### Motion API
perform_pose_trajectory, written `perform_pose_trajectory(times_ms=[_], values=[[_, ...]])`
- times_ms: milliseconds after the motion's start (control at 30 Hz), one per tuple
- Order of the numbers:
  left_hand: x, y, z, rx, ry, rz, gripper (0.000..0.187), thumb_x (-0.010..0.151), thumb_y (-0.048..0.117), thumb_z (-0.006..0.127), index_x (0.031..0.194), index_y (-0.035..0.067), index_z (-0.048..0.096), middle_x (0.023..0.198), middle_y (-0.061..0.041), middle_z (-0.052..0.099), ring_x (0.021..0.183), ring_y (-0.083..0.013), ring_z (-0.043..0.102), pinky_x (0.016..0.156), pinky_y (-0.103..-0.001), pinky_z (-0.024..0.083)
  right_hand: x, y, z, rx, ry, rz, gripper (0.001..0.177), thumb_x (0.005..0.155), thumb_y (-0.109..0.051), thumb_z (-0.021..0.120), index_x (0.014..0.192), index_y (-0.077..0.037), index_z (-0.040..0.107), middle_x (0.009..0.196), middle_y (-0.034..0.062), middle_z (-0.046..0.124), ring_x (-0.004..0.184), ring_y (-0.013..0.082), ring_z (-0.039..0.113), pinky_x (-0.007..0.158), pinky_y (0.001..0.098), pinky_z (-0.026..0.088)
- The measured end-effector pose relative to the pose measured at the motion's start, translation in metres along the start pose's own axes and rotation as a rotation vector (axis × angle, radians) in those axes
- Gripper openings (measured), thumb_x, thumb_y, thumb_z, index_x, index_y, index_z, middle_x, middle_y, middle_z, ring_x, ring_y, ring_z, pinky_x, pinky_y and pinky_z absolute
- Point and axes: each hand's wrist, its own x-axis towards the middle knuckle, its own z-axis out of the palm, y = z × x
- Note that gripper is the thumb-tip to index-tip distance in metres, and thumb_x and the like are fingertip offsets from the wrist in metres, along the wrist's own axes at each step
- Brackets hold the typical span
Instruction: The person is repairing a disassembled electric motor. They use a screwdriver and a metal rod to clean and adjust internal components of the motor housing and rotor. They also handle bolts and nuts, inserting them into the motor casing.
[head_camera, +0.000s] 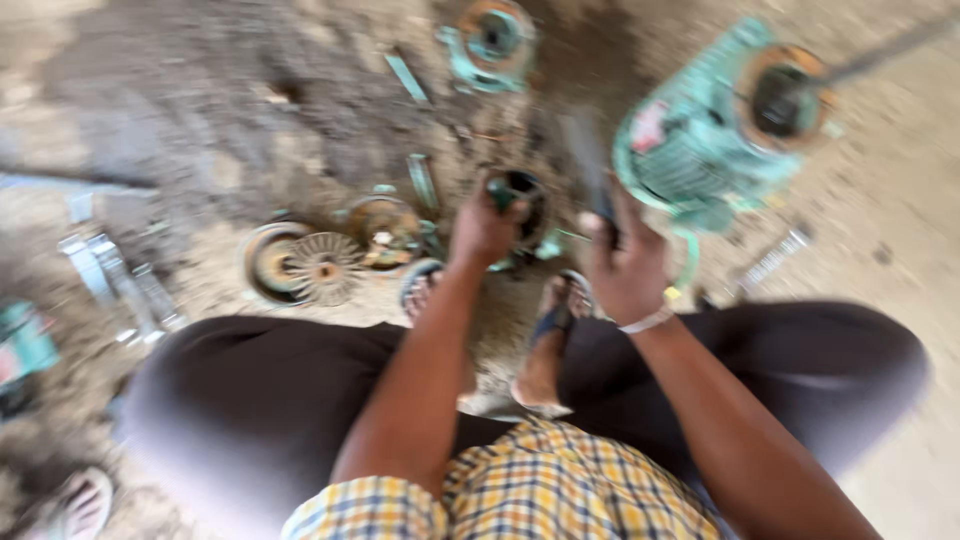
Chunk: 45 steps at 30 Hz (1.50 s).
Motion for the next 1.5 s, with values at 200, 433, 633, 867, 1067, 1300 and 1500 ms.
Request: perform_pose_trajectory(times_ms=[200,433,633,867,1067,1300,1500], values=[[0.005,0.011,-0.003,0.099,0.161,-0.144,0.047,0.090,0.019,0.070,0.134,0.016,0.055,0.125,-0.022,0.066,0.107,-0.0467,0.065,0.088,-0.055,0.051,0.002,0.078,0.023,-0.255,-0.305,0.425,0.063,0.098,-0.022,0.055,0.158,-0.008,0.043,0.093,0.0317,0.071,0.084,0.0472,0.069,0.075,0.0552,0.052],[0.004,0.024,-0.036,0.196,0.341,-0.253,0.040,0.086,0.019,0.077,0.124,0.014,0.062,0.113,-0.020,0.067,0.102,-0.0447,0.065,0.086,-0.055,0.052,-0.019,0.157,0.043,-0.713,-1.024,0.607,0.047,0.094,-0.017,0.050,0.138,-0.003,0.056,0.133,0.0268,0.064,0.125,0.0409,0.063,0.105,0.0499,0.050],[0.007,0.038,-0.033,0.087,0.429,-0.041,0.030,0.092,0.020,0.069,0.120,0.014,0.062,0.122,-0.014,0.063,0.099,-0.0370,0.072,0.086,-0.047,0.059,-0.008,0.131,0.031,-0.665,-0.811,0.647,0.063,0.091,-0.014,0.052,0.153,-0.018,0.040,0.134,0.0271,0.060,0.124,0.0436,0.059,0.103,0.0525,0.047],[-0.012,0.043,-0.035,0.195,0.348,-0.211,0.037,0.091,0.012,0.068,0.127,0.015,0.059,0.139,-0.020,0.046,0.107,-0.0485,0.059,0.085,-0.056,0.051,-0.001,0.118,0.027,-0.640,-0.720,0.491,0.047,0.097,-0.034,0.059,0.140,-0.016,0.056,0.135,0.0204,0.062,0.125,0.0397,0.057,0.104,0.0513,0.046],[-0.012,0.038,-0.037,0.214,0.220,-0.263,0.046,0.089,0.009,0.066,0.134,0.017,0.055,0.143,-0.017,0.043,0.118,-0.0427,0.059,0.095,-0.052,0.052,0.003,0.104,0.029,-0.491,-0.717,0.326,0.047,0.094,-0.033,0.061,0.138,-0.015,0.061,0.135,0.0180,0.065,0.122,0.0372,0.063,0.104,0.0461,0.050],[0.009,-0.015,-0.040,0.280,0.131,-0.489,0.033,0.098,0.012,0.061,0.131,0.016,0.060,0.125,-0.018,0.063,0.107,-0.0316,0.067,0.092,-0.046,0.058,0.009,0.029,-0.059,-0.017,-0.488,0.340,0.046,0.095,-0.022,0.065,0.141,-0.020,0.063,0.106,0.0109,0.075,0.094,0.0188,0.073,0.084,0.0321,0.062],[0.075,-0.108,-0.095,0.113,0.489,-0.531,0.020,0.090,0.008,0.068,0.109,0.009,0.069,0.099,-0.016,0.075,0.086,-0.0267,0.074,0.079,-0.038,0.061,-0.014,0.000,-0.183,-0.115,-0.027,0.243,0.040,0.103,-0.005,0.061,0.143,-0.004,0.063,0.106,0.0119,0.074,0.092,0.0141,0.070,0.079,0.0287,0.057]])
